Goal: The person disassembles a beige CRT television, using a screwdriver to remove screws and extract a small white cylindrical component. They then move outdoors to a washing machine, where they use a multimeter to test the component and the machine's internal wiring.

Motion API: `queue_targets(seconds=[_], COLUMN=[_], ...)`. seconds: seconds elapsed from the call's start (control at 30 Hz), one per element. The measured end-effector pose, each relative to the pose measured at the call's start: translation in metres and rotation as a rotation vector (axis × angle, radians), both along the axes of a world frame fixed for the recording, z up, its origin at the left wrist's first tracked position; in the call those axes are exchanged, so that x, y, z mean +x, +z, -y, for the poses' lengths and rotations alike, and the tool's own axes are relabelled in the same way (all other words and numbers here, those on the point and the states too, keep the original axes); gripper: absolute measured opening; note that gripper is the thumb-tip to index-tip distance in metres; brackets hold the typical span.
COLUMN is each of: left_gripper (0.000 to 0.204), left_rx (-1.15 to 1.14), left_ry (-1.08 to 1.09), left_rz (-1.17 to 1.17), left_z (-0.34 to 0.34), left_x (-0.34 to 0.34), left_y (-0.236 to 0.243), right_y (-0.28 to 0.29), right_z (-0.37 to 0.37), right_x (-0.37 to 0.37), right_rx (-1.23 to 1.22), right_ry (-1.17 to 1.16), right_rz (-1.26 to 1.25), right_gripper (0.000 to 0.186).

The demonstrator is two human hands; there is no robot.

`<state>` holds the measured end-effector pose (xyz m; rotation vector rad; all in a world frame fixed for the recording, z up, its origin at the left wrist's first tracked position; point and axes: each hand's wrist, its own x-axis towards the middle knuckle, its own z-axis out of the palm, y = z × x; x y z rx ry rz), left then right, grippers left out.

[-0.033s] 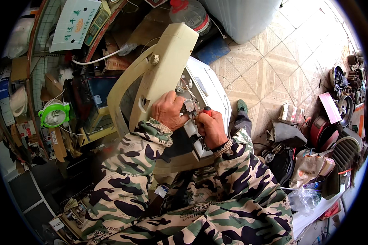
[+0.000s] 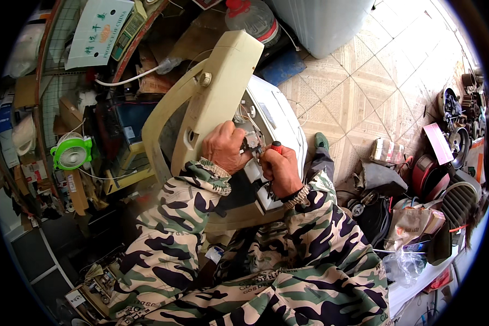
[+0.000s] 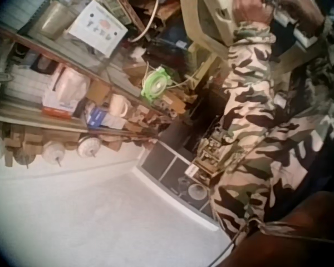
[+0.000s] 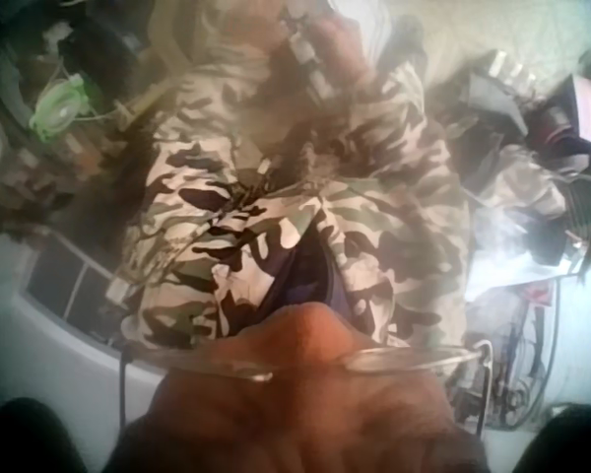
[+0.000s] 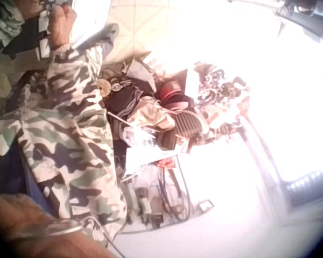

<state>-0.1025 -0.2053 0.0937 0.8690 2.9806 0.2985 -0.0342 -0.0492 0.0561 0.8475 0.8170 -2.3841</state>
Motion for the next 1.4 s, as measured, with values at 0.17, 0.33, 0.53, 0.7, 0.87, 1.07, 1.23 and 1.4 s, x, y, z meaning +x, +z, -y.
queue_targets(seconds=[0.17, 0.33, 0.53, 0.7, 0.87, 1.07, 1.23, 1.4], left_gripper=[0.033, 0.039, 0.036, 0.036, 0.033, 0.034, 0.043, 0.041], left_rx=[-0.02, -0.02, 0.231, 0.292, 0.339, 0.324, 0.349, 0.387], left_ry=[0.069, 0.472, 0.309, 0.289, 0.292, 0.314, 0.304, 0.346], left_rz=[-0.063, -0.034, -0.065, -0.024, -0.018, -0.052, -0.075, -0.038], left_z=[-0.01, -0.017, -0.014, -0.015, -0.016, -0.011, -0.01, -0.004], left_x=[0.006, 0.008, -0.002, -0.008, -0.009, -0.008, -0.01, -0.006], left_y=[-0.021, -0.029, -0.04, -0.038, -0.034, -0.036, -0.041, -0.042], right_y=[-0.001, -0.007, 0.0, -0.015, -0.012, 0.007, 0.026, 0.029], right_z=[0.001, 0.001, -0.021, -0.027, -0.025, -0.017, -0.004, 0.005], right_x=[-0.007, 0.033, 0.033, 0.01, -0.008, -0.006, -0.016, -0.02], right_rx=[0.053, 0.386, 0.109, 0.129, 0.368, 0.779, 0.442, 0.381], right_ry=[-0.074, 0.207, -0.188, -0.07, 0.019, 0.0, 0.068, 0.074], right_rz=[0.064, -0.161, -0.055, -0.028, -0.053, -0.196, -0.093, -0.144], right_gripper=[0.015, 0.012, 0.013, 0.011, 0.021, 0.025, 0.022, 0.016])
